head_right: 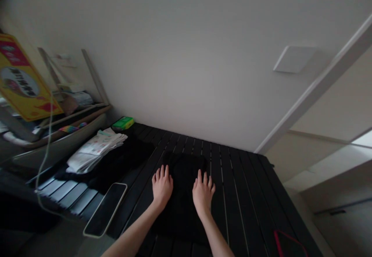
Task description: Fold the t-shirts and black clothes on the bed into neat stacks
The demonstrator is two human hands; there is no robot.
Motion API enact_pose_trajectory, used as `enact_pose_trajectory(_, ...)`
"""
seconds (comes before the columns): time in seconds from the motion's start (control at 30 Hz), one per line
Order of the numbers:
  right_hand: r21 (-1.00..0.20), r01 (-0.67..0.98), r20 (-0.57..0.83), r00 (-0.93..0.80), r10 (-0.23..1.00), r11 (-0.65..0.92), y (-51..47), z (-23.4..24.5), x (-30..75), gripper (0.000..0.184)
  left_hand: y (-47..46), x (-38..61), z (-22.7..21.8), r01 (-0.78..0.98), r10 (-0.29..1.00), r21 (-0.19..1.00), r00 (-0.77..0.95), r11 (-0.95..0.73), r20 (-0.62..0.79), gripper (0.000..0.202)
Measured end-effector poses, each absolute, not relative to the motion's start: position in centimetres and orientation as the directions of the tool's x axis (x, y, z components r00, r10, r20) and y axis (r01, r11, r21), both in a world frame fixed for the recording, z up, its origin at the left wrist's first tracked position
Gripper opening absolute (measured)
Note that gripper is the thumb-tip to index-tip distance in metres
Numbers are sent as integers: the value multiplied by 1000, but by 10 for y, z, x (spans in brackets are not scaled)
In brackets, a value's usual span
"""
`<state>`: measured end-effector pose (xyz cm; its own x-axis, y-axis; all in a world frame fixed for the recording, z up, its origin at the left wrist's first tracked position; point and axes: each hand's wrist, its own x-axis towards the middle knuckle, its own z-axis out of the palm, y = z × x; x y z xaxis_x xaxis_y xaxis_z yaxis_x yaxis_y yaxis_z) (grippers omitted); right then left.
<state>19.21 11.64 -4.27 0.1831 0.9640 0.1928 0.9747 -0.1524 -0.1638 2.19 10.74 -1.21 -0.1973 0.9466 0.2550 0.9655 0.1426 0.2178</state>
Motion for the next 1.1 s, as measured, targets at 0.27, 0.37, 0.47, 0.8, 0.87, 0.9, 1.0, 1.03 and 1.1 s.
enact_pose_trajectory(0.27,-355,930,74,125,989,-91,99,-15,201,51,82,37,10,941,988,312,-149,133,27,66)
enact_pose_trajectory(0.37,-365,930,81,80,993,-45,101,1,215,51,85,55,21,881,994,461,-103,107,-34,60)
enact_pose_trajectory(0.47,-323,946,124,38,992,4,105,20,240,56,86,82,31,793,999,607,-38,54,-40,53)
enact_pose_trajectory(0.8,106,980,395,117,911,-171,138,107,421,47,141,237,88,511,927,782,302,-356,225,50)
enact_pose_trajectory(0.87,113,955,410,205,889,-273,153,113,460,46,154,264,100,473,905,797,371,-375,206,63)
enact_pose_trajectory(0.9,106,941,407,254,877,-322,159,112,475,46,158,274,103,488,906,795,386,-360,174,74)
enact_pose_trajectory(1.0,83,906,334,367,868,-415,170,84,498,54,160,289,101,614,932,735,356,-289,70,94)
enact_pose_trajectory(1.03,79,902,282,389,877,-425,170,68,498,58,157,289,95,651,935,704,351,-283,51,93)
enact_pose_trajectory(1.1,68,910,148,396,906,-409,166,31,489,59,150,281,78,701,925,645,379,-304,24,86)
